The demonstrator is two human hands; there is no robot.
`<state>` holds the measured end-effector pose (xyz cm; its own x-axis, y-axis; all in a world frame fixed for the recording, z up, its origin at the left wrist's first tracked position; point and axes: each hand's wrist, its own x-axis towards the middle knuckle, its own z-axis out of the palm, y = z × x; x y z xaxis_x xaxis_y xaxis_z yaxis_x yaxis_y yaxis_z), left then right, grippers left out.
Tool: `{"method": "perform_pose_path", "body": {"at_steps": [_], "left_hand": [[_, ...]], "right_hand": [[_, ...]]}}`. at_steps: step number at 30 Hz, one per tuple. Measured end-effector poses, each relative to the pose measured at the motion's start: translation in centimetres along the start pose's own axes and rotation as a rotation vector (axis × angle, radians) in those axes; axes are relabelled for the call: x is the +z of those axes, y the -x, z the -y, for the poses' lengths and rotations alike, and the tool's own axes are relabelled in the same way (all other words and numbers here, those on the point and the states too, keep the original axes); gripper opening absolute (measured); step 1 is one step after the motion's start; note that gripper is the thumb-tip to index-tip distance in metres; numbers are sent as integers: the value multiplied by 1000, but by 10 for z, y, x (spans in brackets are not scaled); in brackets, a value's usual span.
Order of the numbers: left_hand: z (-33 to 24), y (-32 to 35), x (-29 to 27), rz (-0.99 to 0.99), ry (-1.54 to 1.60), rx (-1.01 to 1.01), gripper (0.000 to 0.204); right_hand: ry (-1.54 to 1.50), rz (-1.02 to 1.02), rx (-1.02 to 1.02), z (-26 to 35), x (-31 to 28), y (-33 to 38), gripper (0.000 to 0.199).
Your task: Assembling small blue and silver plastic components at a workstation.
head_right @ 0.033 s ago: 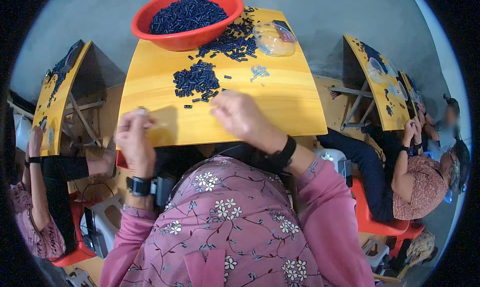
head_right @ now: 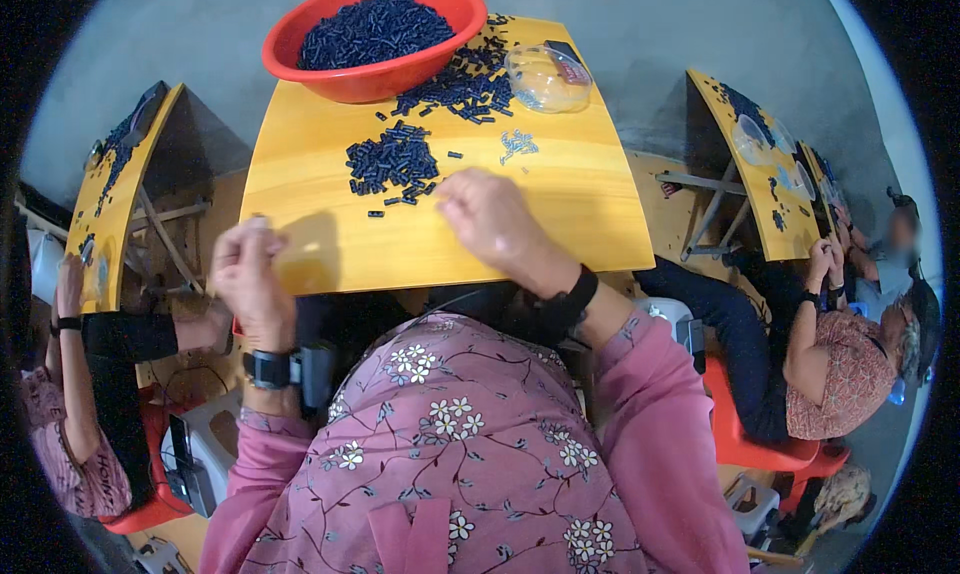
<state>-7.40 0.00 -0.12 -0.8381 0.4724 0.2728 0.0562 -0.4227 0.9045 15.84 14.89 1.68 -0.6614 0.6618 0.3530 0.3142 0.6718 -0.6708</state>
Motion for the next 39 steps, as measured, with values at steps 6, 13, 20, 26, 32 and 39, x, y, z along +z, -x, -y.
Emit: {"method": "perform_pose_path", "body": {"at_steps": [6,13,20,26,32,39], "left_hand": [[12,-53,-83,-340,-155,48,14],[37,-60,-102,-349,-176,-200,22],[-5,-34,-40,-183,-317,189,23],[-25,28,30,428,-143,-78,17],[-28,44,47,641,-189,-20,15],[-21,47,40,668,-133,-340,7]], "right_hand": [[180,36,-52,-27,-5,-21,15],[264,123,54,-26,0,-27,12],[-472,66,263,4,-8,-10,11],[-854,153,281,33,1,1,12],[-919,222,341,42,17,11,12],[-748,352,427,40,16,14,14]]}}
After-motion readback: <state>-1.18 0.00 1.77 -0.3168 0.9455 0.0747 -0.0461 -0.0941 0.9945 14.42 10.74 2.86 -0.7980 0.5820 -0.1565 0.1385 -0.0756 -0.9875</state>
